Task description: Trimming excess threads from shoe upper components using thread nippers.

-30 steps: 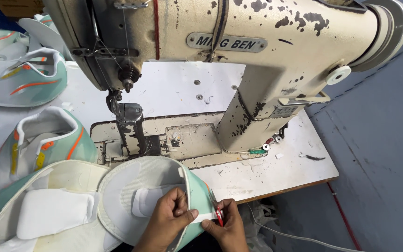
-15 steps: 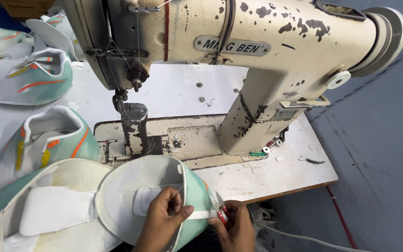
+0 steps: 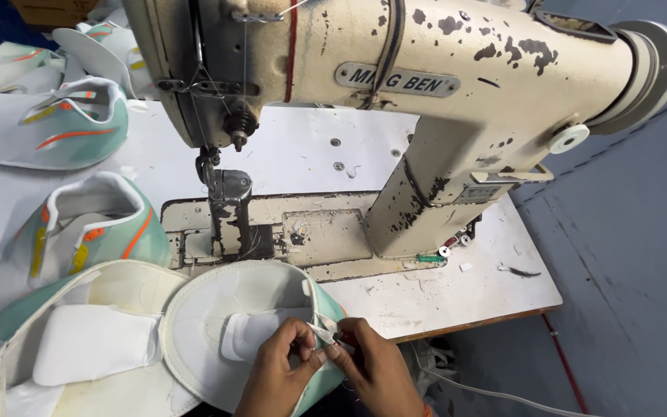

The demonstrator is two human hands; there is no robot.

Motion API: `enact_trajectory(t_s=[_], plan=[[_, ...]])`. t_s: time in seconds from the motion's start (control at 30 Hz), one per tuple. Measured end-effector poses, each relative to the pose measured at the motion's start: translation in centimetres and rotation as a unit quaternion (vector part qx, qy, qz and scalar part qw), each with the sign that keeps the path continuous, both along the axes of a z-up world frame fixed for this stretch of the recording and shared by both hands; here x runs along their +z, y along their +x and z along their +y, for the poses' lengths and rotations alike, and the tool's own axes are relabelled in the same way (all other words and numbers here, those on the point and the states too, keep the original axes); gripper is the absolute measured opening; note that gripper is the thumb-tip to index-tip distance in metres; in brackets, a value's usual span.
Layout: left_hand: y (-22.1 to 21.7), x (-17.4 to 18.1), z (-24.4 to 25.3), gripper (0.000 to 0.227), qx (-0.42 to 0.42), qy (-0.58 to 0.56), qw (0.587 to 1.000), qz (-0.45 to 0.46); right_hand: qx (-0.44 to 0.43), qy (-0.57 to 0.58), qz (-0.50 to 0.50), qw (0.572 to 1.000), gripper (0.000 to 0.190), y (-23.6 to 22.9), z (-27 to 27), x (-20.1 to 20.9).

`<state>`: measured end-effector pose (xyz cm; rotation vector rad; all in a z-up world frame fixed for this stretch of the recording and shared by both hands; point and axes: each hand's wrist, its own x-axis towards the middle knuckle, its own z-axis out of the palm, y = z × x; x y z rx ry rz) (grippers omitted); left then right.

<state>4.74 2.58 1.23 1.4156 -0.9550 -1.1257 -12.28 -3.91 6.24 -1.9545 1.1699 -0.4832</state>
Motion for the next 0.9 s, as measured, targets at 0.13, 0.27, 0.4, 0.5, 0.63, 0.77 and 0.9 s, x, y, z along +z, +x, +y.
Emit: enact_trajectory(t_s=[0.13,0.27,0.4,0.5,0.63,0.77,0.9], plan=[[-0.3,-0.9,-0.1,0.03,0.001,-0.035,0.999,-0.031,0.013,-0.017,-0.008,1.0,0.034,0.1,-0.1,-0.2],[-1.0,-3.5,0.1,0.034,0.008,-0.124,0.988,-0.091,-0.022,-0.075,0.038,0.996,0.023,0.1,0.1,-2.0],[-1.4,-4.3,0.1,0.034,0.025,-0.182,0.978,-0.101,-0.124,-0.011,0.004,0.992,0.021,-0.7,-0.1,-2.9],[-1.5,-5.7,0.0,0.029,0.041,-0.133,0.99,0.032,-0.085,-0.063,-0.151,0.983,0.028,-2.0,0.2,-3.3],[-0.6,-5.1,0.0,0.027,0.074,-0.128,0.971,0.19,-0.016,-0.029,-0.064,0.997,0.038,-3.0,1.2,-3.6],[0.4,-3.0,0.5,0.02,0.093,-0.115,0.98,0.137,-0.052,0.01,0.096,0.994,0.047,-3.2,2.3,-3.9],[1.3,-0.8,0.5,0.013,0.082,-0.115,0.988,0.055,-0.034,-0.027,0.11,0.993,0.045,-4.0,2.4,-3.8]])
